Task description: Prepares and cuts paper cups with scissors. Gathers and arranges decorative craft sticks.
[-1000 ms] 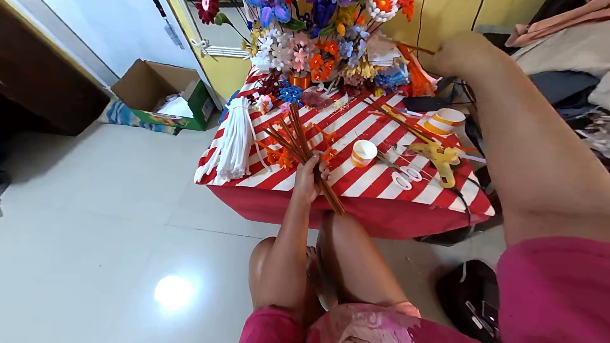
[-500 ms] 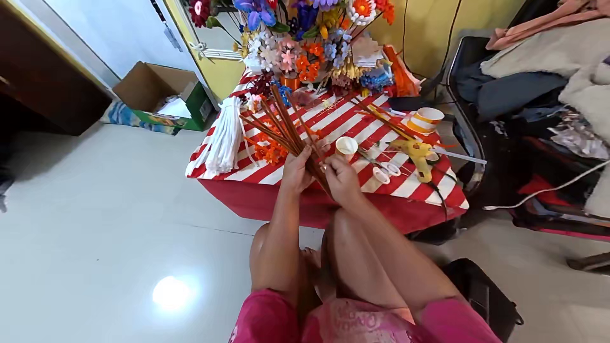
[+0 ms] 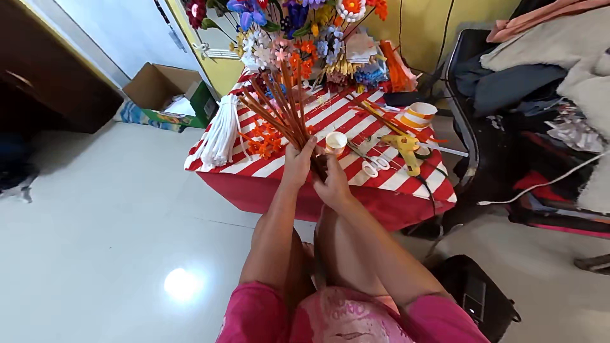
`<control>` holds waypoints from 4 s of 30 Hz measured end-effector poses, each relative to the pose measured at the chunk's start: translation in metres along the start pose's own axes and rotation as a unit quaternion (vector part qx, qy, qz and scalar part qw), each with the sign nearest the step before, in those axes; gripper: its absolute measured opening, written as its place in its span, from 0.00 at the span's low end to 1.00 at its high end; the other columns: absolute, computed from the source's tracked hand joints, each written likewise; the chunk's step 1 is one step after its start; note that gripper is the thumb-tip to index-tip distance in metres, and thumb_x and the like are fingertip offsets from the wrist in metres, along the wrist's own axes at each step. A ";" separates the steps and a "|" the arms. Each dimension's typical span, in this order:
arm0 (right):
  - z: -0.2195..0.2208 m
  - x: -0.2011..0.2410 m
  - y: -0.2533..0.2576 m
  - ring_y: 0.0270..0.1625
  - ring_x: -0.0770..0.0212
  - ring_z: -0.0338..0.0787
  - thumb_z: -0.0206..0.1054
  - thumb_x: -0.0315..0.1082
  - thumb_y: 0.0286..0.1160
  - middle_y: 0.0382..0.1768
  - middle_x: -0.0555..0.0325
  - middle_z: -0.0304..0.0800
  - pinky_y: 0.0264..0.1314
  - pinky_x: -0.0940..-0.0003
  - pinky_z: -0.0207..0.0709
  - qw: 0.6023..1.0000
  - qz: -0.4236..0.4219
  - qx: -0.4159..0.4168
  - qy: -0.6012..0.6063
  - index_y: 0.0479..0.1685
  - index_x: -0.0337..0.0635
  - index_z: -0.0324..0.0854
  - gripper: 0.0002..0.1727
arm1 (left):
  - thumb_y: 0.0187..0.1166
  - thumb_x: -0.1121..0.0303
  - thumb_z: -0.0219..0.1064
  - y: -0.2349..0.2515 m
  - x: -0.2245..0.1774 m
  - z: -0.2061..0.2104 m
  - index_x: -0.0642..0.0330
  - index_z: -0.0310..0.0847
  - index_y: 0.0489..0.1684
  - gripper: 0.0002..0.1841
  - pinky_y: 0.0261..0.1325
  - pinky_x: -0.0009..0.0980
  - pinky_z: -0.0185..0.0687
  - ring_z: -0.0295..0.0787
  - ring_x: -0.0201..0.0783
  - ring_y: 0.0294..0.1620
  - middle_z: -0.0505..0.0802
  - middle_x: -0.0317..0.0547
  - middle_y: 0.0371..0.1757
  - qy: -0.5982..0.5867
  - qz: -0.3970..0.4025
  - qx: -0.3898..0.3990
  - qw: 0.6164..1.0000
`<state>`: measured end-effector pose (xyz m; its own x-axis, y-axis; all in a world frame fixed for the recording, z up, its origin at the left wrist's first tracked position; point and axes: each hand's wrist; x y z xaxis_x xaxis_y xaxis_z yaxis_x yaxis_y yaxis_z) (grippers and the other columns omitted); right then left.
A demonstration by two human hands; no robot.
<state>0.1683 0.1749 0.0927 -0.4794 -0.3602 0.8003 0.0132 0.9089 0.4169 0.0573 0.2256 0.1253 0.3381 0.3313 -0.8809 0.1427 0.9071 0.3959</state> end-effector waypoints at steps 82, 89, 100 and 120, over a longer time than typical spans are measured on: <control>0.015 -0.009 -0.053 0.45 0.68 0.89 0.66 0.26 0.80 0.42 0.51 0.90 0.55 0.70 0.83 0.927 0.189 0.139 0.294 0.50 0.29 0.84 0.08 | 0.91 0.69 0.49 -0.071 0.002 -0.052 0.55 0.79 0.52 0.11 0.49 0.33 0.89 0.90 0.33 0.39 0.90 0.37 0.38 -0.019 -0.149 0.018 0.988; 0.017 -0.018 -0.055 0.37 0.69 0.87 0.69 0.23 0.76 0.35 0.55 0.87 0.47 0.73 0.84 0.917 0.207 0.195 0.280 0.43 0.30 0.81 0.05 | 0.88 0.72 0.48 -0.087 0.026 -0.059 0.61 0.80 0.56 0.14 0.61 0.37 0.86 0.91 0.37 0.51 0.94 0.44 0.49 -0.035 -0.186 0.037 0.981; 0.002 -0.012 -0.061 0.30 0.69 0.87 0.62 0.22 0.82 0.27 0.59 0.86 0.40 0.73 0.85 0.907 0.235 0.197 0.289 0.42 0.32 0.79 0.02 | 0.89 0.69 0.47 -0.090 0.010 -0.052 0.55 0.80 0.58 0.14 0.53 0.35 0.90 0.93 0.35 0.42 0.93 0.40 0.42 -0.102 -0.207 0.009 0.973; 0.009 0.009 -0.061 0.44 0.55 0.87 0.40 0.54 0.95 0.48 0.45 0.82 0.49 0.61 0.84 0.689 0.482 -0.019 0.541 0.63 0.33 0.68 0.29 | 0.89 0.69 0.53 -0.088 0.001 -0.023 0.51 0.77 0.51 0.07 0.59 0.42 0.87 0.86 0.31 0.38 0.85 0.32 0.34 -0.017 -0.053 -0.008 0.998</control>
<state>0.1553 0.1185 0.0708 0.7033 0.4419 0.5569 -0.0993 0.8367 -0.5386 0.0236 0.1524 0.0832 0.3529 0.2240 -0.9084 0.1651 0.9408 0.2961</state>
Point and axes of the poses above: each hand's wrist, its own y-axis towards the middle knuckle, its own z-axis out of the palm, x = y × z
